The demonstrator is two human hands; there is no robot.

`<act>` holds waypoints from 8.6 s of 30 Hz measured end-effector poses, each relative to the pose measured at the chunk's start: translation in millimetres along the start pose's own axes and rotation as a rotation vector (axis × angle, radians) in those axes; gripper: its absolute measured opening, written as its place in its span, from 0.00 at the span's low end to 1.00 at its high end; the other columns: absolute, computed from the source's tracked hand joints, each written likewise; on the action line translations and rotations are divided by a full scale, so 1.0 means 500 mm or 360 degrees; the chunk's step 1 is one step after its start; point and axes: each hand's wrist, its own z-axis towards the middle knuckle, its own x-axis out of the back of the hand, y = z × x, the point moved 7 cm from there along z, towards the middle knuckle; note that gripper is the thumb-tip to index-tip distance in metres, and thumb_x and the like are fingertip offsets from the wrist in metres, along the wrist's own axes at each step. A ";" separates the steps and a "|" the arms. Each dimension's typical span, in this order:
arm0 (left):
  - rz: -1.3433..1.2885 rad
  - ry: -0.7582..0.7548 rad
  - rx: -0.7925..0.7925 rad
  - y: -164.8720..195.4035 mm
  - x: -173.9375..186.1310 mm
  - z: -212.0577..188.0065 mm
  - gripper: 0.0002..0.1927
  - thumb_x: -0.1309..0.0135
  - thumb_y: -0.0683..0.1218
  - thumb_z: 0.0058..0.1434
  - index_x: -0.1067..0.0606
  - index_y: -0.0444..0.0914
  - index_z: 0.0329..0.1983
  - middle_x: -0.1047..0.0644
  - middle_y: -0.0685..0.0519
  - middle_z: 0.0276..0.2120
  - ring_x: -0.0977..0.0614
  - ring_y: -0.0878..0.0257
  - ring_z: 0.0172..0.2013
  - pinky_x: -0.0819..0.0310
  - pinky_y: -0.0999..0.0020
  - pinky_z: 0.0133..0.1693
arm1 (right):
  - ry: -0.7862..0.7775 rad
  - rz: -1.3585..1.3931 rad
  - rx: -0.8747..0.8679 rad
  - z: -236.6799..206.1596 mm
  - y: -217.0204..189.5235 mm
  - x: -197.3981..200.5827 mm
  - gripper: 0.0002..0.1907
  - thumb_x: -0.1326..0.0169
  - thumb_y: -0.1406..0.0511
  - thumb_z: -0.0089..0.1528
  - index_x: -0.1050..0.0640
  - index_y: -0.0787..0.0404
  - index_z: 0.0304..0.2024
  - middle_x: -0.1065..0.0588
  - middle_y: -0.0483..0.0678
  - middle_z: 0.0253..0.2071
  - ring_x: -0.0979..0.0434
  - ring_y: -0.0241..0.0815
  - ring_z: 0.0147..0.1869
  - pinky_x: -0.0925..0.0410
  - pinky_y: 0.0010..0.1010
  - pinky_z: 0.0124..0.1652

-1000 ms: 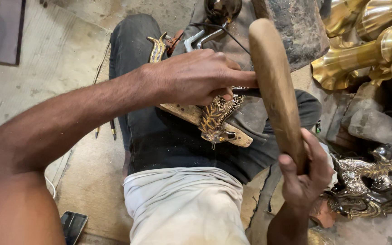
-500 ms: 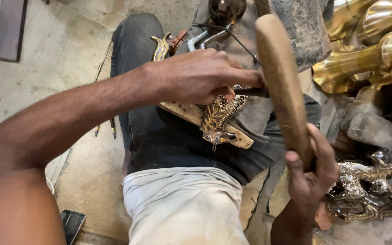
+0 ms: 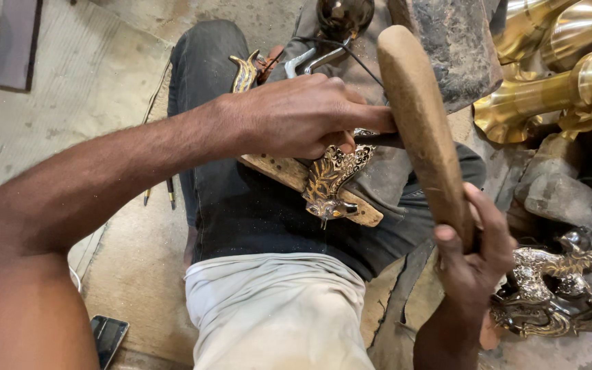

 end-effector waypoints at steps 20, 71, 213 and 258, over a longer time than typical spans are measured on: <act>-0.0019 0.0038 -0.0046 -0.005 0.008 -0.001 0.26 0.42 0.37 0.64 0.34 0.45 0.64 0.18 0.50 0.39 0.15 0.52 0.38 0.23 0.50 0.34 | 0.0269 0.0069 -0.0048 0.056 -0.036 0.010 0.28 0.37 0.57 0.67 0.29 0.61 0.66 0.22 0.52 0.41 0.24 0.33 0.36 0.34 0.19 0.33; -0.0282 0.0069 0.0031 -0.034 0.006 -0.006 0.34 0.49 0.29 0.60 0.34 0.42 0.70 0.18 0.49 0.47 0.13 0.61 0.36 0.15 0.63 0.38 | -0.0039 0.0128 -0.0026 0.101 -0.030 -0.011 0.30 0.33 0.57 0.68 0.29 0.63 0.66 0.21 0.53 0.43 0.21 0.35 0.43 0.30 0.21 0.43; -0.0281 0.0085 0.0007 -0.025 0.032 0.016 0.29 0.42 0.35 0.61 0.32 0.42 0.66 0.20 0.50 0.44 0.15 0.54 0.38 0.21 0.55 0.37 | 0.0054 0.0743 -0.0165 0.049 0.025 -0.025 0.26 0.40 0.63 0.72 0.35 0.54 0.69 0.24 0.54 0.47 0.23 0.38 0.44 0.29 0.23 0.38; -0.0240 -0.0137 0.0044 -0.025 0.035 0.051 0.25 0.44 0.38 0.61 0.31 0.41 0.63 0.20 0.49 0.44 0.16 0.51 0.35 0.26 0.50 0.35 | -0.0089 0.0259 -0.0340 0.027 0.075 -0.022 0.32 0.39 0.62 0.69 0.35 0.59 0.72 0.23 0.52 0.41 0.26 0.34 0.36 0.33 0.23 0.37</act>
